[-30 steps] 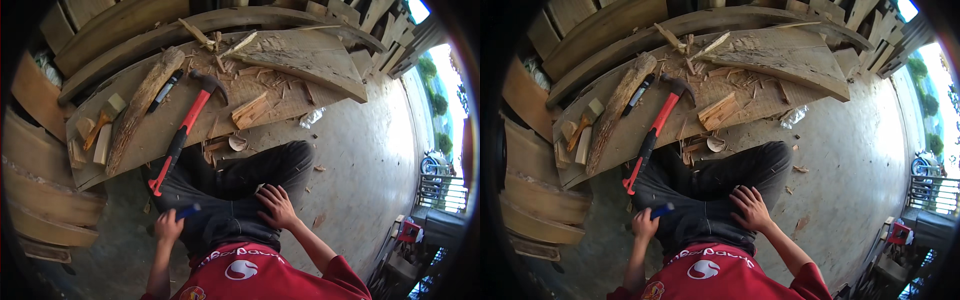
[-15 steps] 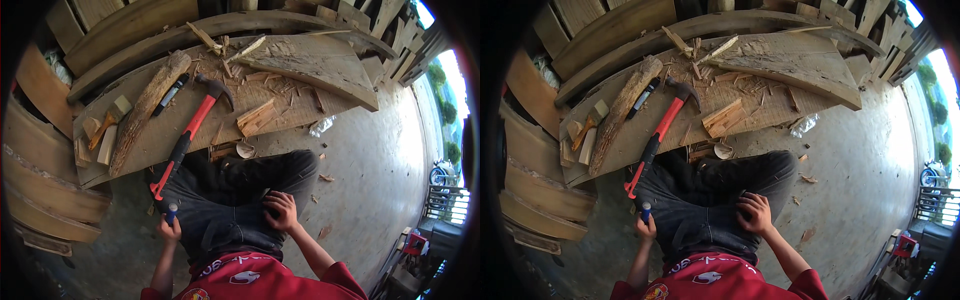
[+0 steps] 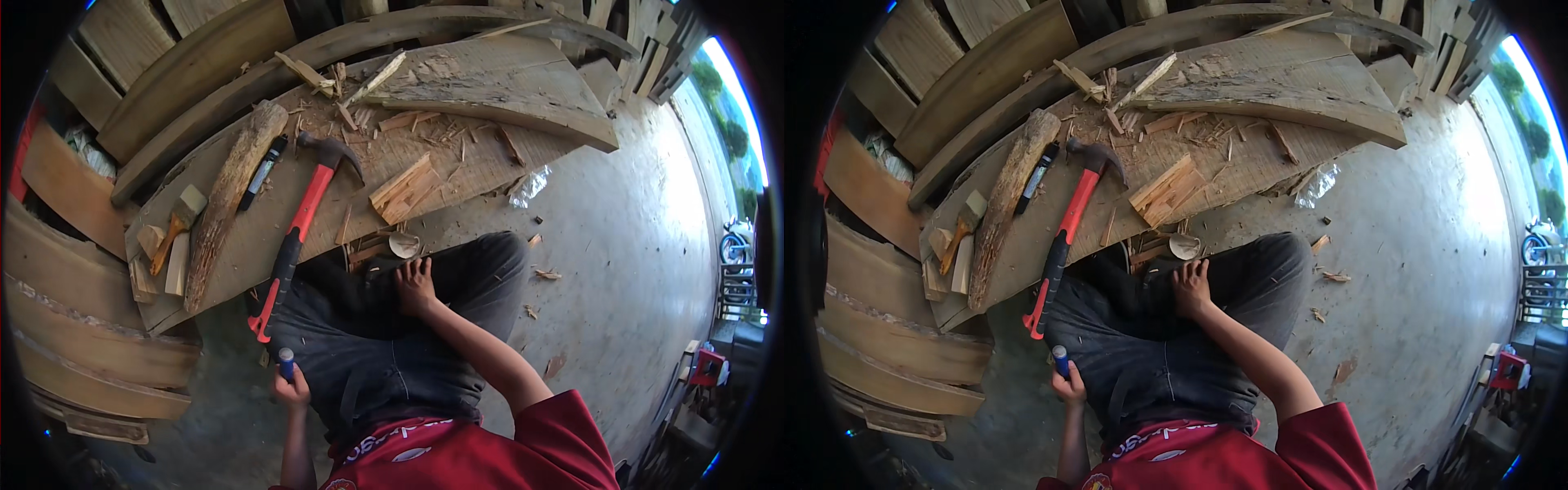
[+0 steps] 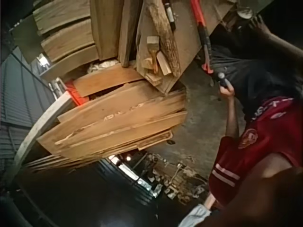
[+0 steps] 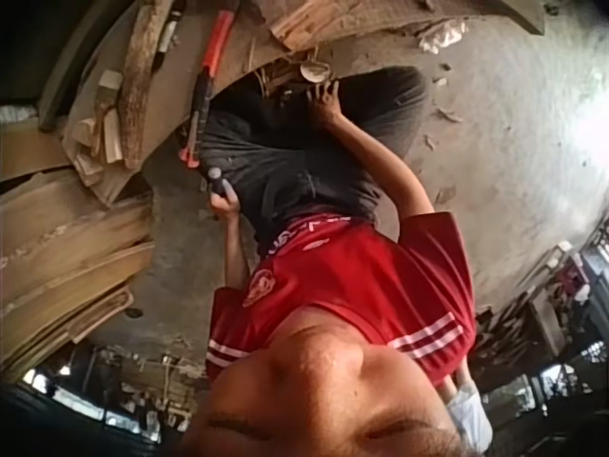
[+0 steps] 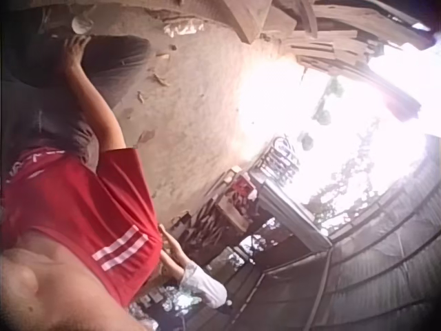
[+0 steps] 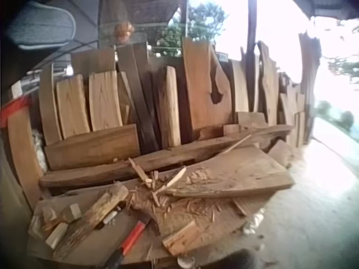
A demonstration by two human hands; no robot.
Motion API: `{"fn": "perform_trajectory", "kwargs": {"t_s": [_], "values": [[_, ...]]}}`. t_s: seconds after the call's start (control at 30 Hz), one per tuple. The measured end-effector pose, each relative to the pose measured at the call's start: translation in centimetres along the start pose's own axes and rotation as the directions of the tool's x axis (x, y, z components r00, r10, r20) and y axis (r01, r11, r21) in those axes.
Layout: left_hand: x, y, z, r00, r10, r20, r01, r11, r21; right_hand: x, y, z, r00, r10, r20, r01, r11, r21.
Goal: Carving a small block of wood using a hammer and chisel and cleaning it with a brush.
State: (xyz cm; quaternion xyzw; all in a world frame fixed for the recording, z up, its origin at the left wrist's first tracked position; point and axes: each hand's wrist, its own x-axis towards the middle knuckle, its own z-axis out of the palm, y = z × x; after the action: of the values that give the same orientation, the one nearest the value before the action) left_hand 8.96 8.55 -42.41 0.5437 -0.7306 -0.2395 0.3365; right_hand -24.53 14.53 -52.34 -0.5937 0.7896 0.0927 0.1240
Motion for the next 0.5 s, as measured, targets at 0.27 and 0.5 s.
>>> {"fn": "perform_trajectory", "kwargs": {"t_s": [0.27, 0.5], "values": [[-0.4, -1.8, -0.3, 0.998, 0.067, 0.014, -0.067, 0.997, 0.036, -0.2, 3.1, -4.8, 0.991, -0.063, -0.121, 0.127, 0.76, 0.637], [-0.1, -0.7, -0.3, 0.997, -0.016, 0.079, 0.012, 0.999, 0.048, -1.5, 8.2, -23.5, 0.569, 0.208, -0.795, 0.452, 0.729, 0.514]]}}
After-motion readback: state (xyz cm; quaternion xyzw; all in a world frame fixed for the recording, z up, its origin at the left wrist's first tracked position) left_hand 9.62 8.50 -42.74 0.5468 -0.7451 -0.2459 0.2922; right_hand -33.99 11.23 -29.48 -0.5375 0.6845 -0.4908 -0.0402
